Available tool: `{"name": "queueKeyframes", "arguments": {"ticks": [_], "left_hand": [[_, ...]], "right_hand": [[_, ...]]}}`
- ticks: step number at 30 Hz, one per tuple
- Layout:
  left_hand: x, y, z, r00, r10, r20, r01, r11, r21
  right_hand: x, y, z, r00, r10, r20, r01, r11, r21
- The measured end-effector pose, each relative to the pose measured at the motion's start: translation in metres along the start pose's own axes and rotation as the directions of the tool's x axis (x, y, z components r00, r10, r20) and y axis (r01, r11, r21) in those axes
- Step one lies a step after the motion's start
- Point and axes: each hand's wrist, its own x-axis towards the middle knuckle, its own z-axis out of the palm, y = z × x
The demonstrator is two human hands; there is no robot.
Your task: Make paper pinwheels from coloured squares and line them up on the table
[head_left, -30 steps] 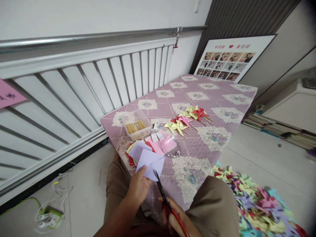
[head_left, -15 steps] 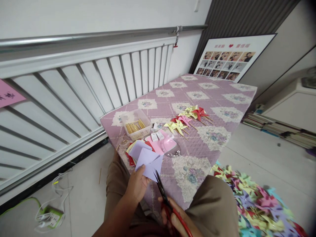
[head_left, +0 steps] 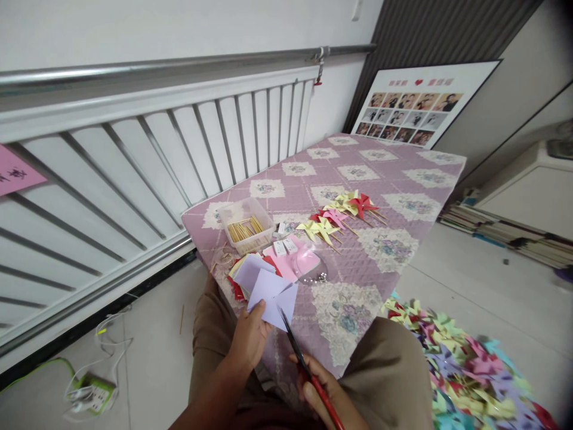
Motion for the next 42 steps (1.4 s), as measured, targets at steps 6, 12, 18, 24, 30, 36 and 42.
{"name": "queueKeyframes", "arguments": {"ticks": [6, 12, 18, 24, 30, 36, 42], "left_hand": [[0.001, -0.002, -0.001, 1.000, 0.015, 0.007, -0.015, 0.996, 0.083], [0.002, -0.005, -0.006, 0.999, 0.033, 0.021, -0.035, 0.993, 0.110], [0.001, -0.002, -0.003, 1.000, -0.007, 0.008, 0.006, 0.999, 0.034], [0.000, -0.003, 0.000, 1.000, 0.004, -0.023, -0.004, 1.000, 0.027], [-0.002, -0.004, 0.001, 1.000, 0.023, -0.007, -0.023, 0.999, 0.024], [0.000, -0.005, 0.000, 1.000, 0.023, -0.019, -0.023, 0.999, 0.022], [-0.002, -0.005, 0.001, 1.000, 0.011, -0.022, -0.011, 1.000, 0.014]], "right_hand": [[0.018, 0.019, -0.007, 0.990, 0.002, 0.139, 0.004, 0.999, -0.046], [0.019, 0.028, -0.005, 0.984, -0.004, 0.178, 0.009, 1.000, -0.027], [0.020, 0.027, -0.004, 0.985, 0.019, 0.170, -0.016, 1.000, -0.017], [0.022, 0.028, -0.003, 0.985, 0.031, 0.167, -0.029, 0.999, -0.014], [0.025, 0.034, -0.002, 0.985, 0.049, 0.167, -0.046, 0.999, -0.023], [0.026, 0.036, -0.002, 0.985, 0.061, 0.161, -0.058, 0.998, -0.022], [0.026, 0.036, -0.001, 0.987, 0.081, 0.139, -0.081, 0.997, -0.006]]}}
